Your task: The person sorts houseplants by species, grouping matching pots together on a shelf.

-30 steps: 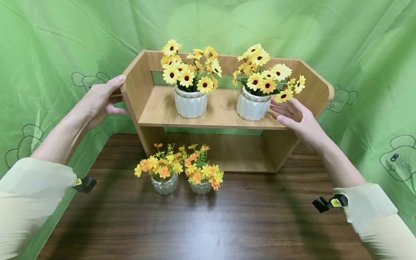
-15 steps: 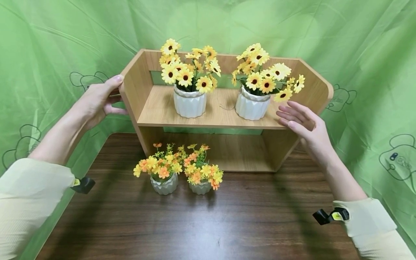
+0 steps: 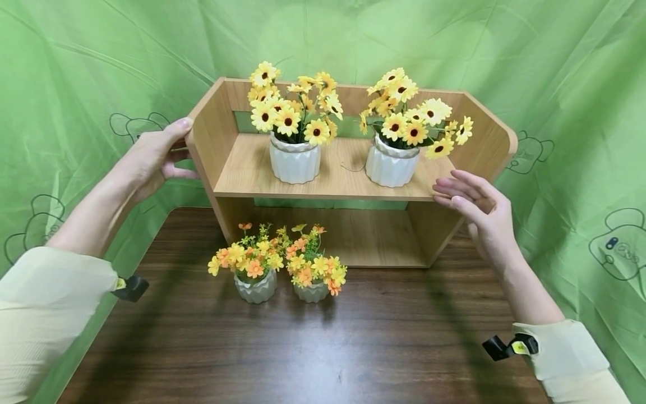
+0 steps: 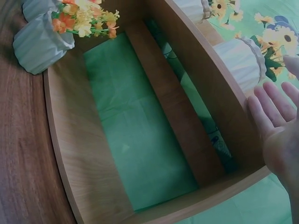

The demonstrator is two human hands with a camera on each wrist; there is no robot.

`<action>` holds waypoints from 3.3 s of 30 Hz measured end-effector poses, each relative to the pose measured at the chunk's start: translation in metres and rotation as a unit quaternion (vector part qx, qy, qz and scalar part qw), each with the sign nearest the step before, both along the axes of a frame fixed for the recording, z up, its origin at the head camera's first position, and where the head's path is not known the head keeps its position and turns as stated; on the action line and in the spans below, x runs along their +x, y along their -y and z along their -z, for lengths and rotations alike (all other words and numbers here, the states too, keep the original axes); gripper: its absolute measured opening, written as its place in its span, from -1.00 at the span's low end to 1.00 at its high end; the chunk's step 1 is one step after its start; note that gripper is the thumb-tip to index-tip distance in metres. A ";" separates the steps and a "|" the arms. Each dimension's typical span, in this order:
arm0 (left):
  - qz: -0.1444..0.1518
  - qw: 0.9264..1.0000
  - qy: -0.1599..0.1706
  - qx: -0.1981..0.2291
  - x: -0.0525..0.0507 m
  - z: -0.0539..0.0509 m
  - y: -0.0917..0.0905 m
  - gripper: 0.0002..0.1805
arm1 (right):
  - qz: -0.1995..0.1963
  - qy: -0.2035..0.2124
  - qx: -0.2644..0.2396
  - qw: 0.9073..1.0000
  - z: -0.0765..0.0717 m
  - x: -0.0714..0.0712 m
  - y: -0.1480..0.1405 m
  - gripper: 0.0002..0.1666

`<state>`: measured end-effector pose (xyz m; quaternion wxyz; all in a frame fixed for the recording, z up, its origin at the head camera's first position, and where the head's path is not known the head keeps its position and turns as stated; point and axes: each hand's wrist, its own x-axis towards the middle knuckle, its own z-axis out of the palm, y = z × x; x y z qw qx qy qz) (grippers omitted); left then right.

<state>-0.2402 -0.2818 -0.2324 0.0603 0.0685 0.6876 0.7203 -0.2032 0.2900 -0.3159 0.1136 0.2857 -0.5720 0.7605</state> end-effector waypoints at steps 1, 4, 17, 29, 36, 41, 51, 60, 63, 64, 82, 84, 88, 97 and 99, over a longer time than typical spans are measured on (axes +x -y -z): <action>0.000 1.000 0.000 -0.001 0.000 0.000 0.000 -0.21 | -0.002 -0.003 0.000 1.000 0.001 0.001 0.000 -0.46; -0.003 1.000 0.001 -0.006 -0.001 0.000 0.000 -0.21 | -0.017 -0.015 -0.004 1.000 0.007 0.002 -0.001 -0.52; -0.003 1.000 0.004 -0.004 -0.002 0.000 -0.001 -0.20 | -0.014 0.014 0.034 0.999 0.043 0.005 0.004 -0.58; -0.004 1.000 0.002 -0.006 -0.001 0.000 -0.001 -0.20 | 0.036 0.075 0.131 0.988 0.088 0.003 0.016 -0.51; -0.002 1.000 -0.002 -0.005 0.000 0.000 -0.001 -0.21 | 0.036 0.100 0.196 0.975 0.114 0.000 0.024 -0.50; -0.002 1.000 -0.003 -0.006 0.000 0.000 -0.001 -0.21 | 0.025 0.110 0.210 0.971 0.128 -0.003 0.032 -0.47; 0.001 1.000 -0.002 -0.005 0.000 0.001 -0.002 -0.22 | -0.003 0.128 0.243 0.961 0.150 -0.002 0.049 -0.43; -0.003 1.000 -0.003 -0.007 0.000 0.001 -0.001 -0.22 | -0.026 0.121 0.271 0.955 0.158 -0.008 0.064 -0.39; -0.001 1.000 -0.004 -0.002 0.000 0.001 -0.001 -0.23 | -0.045 0.126 0.267 0.954 0.160 -0.008 0.072 -0.34; -0.001 1.000 -0.004 -0.001 0.000 0.001 -0.001 -0.23 | -0.051 0.128 0.264 0.955 0.161 -0.008 0.075 -0.32; 0.004 1.000 0.000 0.012 0.000 0.002 0.001 -0.23 | -0.108 0.132 0.272 0.947 0.182 -0.006 0.120 0.01; 0.004 1.000 0.002 0.012 0.000 0.002 0.001 -0.22 | -0.105 0.134 0.287 0.943 0.182 -0.006 0.125 0.03; 0.003 1.000 0.004 0.013 -0.001 0.002 0.001 -0.21 | -0.097 0.137 0.322 0.932 0.184 -0.006 0.133 0.08; 0.002 1.000 0.003 0.017 -0.001 0.002 0.001 -0.21 | -0.065 0.120 0.369 0.919 0.188 -0.002 0.152 0.11; 0.003 1.000 0.001 0.017 -0.001 0.002 0.001 -0.22 | -0.067 0.124 0.367 0.919 0.188 -0.001 0.156 0.12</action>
